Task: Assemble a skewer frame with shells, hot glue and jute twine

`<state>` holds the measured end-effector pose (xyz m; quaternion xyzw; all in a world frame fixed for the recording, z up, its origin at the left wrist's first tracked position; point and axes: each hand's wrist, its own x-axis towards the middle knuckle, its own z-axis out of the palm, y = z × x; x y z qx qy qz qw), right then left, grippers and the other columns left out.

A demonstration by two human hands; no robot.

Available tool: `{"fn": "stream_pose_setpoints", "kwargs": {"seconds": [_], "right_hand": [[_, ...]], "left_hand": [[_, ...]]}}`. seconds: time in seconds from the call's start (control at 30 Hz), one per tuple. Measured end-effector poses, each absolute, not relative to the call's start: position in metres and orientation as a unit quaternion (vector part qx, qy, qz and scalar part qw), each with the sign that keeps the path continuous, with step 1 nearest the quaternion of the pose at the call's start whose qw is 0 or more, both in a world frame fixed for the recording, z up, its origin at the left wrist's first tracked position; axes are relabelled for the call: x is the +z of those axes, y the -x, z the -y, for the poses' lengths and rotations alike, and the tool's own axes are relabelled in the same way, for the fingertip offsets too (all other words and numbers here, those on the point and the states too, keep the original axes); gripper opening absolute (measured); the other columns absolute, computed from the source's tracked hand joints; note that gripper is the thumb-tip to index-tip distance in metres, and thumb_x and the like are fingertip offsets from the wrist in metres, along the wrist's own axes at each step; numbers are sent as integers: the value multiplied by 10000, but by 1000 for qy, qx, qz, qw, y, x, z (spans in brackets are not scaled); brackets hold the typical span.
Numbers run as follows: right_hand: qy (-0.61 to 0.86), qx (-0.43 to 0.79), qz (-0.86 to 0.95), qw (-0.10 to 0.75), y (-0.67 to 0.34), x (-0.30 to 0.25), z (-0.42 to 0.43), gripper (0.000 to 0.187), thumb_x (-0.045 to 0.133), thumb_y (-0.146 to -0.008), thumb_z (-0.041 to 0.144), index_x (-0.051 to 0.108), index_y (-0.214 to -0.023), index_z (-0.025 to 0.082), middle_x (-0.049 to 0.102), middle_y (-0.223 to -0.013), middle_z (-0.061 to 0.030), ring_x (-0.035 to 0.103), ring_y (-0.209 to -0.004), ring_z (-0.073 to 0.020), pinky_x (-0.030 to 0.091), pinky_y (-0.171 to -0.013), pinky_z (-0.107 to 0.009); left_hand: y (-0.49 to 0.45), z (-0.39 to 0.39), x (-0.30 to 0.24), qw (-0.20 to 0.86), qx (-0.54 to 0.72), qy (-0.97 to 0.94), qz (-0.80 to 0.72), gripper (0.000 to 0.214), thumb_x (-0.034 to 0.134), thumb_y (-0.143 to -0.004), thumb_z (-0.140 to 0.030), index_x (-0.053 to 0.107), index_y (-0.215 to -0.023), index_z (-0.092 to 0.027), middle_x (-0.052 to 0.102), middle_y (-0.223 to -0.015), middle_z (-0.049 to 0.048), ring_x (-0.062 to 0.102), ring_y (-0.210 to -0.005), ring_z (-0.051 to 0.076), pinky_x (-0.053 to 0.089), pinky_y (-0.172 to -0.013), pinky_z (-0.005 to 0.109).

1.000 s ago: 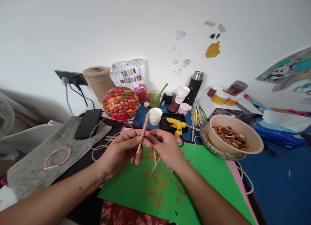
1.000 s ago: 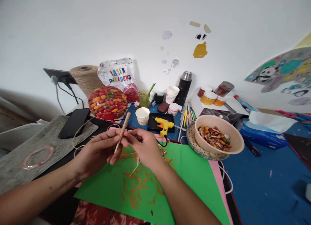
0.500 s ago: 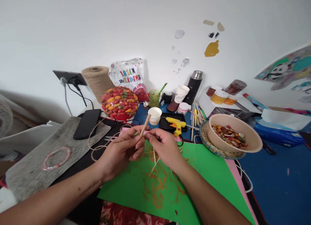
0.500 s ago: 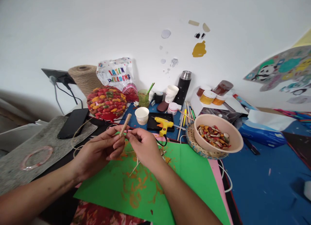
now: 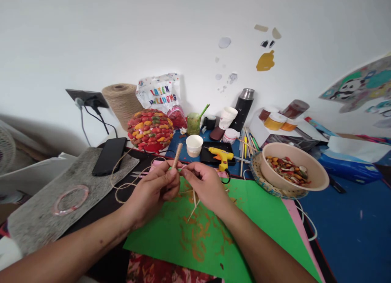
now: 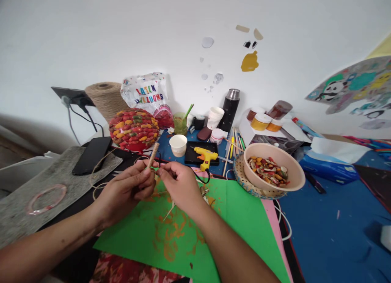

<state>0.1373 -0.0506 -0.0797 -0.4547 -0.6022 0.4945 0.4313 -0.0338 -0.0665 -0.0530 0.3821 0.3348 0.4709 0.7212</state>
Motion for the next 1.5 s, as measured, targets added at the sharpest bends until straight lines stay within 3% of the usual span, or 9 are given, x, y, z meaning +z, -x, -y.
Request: {"fn": "stream_pose_setpoints", "kwargs": {"seconds": [0.23,0.4,0.57,0.77,1.07,1.27,1.4,1.5], "right_hand": [[451,497,600,436,-137,-79,50,259,658,-949,442,713,-884,197,651,-755,-7,544,-680,-171,407,-630,-286],[459,492,601,431,-137,-77,51,250,654,-939,424,689,-831,202,566,-687,20,474,-635,-156,355,-586,-280],[460,489,604,429,-137,-75,52,272,646,-953,434,745,-915,184,612,-722,2,476,-647,-157,371,-582,-279],[457,484,614,424,-137,-80,51,241,648,-962,402,764,-961,191,667,-764,-9,533,-674,-166,409,-621,-287],[436,493,627,417,-135,-81,51,201,653,-964,364,762,-942,197,689,-792,-2,572,-710,-160,420,-653,-286],[443,561,562,415,-136,-77,53,287,654,-967,463,731,-999,188,618,-678,33,505,-480,-110,373,-472,-256],[446,572,513,458,-138,-75,50,333,686,-936,512,729,-959,182,660,-729,5,543,-493,-104,387,-459,-244],[447,577,472,494,-141,-73,49,372,715,-906,559,735,-924,188,676,-760,-11,560,-538,-110,412,-464,-233]], "left_hand": [[38,63,-63,702,454,-417,-357,241,741,-960,-382,755,-1046,-158,543,-688,-6,428,-558,101,282,-520,236],[39,62,-63,679,477,-418,-370,338,803,-905,-451,777,-1009,-130,437,-681,-36,319,-557,80,199,-498,236],[36,65,-58,684,468,-413,-379,379,830,-885,-445,708,-1109,-165,447,-665,-59,272,-517,63,159,-490,232],[35,63,-59,685,473,-412,-370,336,817,-894,-454,645,-952,-171,428,-641,-70,266,-506,61,182,-472,208],[39,58,-67,657,476,-445,-378,345,796,-910,-471,675,-827,-158,434,-635,-46,320,-535,84,227,-481,218],[50,51,-68,557,488,-513,-434,339,767,-928,-525,727,-876,-193,495,-654,-35,389,-594,120,312,-570,247],[51,48,-64,517,482,-542,-454,346,794,-894,-547,760,-869,-203,709,-856,44,612,-844,204,458,-817,299],[50,48,-61,533,471,-540,-450,353,795,-886,-552,764,-864,-201,763,-924,71,663,-939,250,470,-922,348]]}}
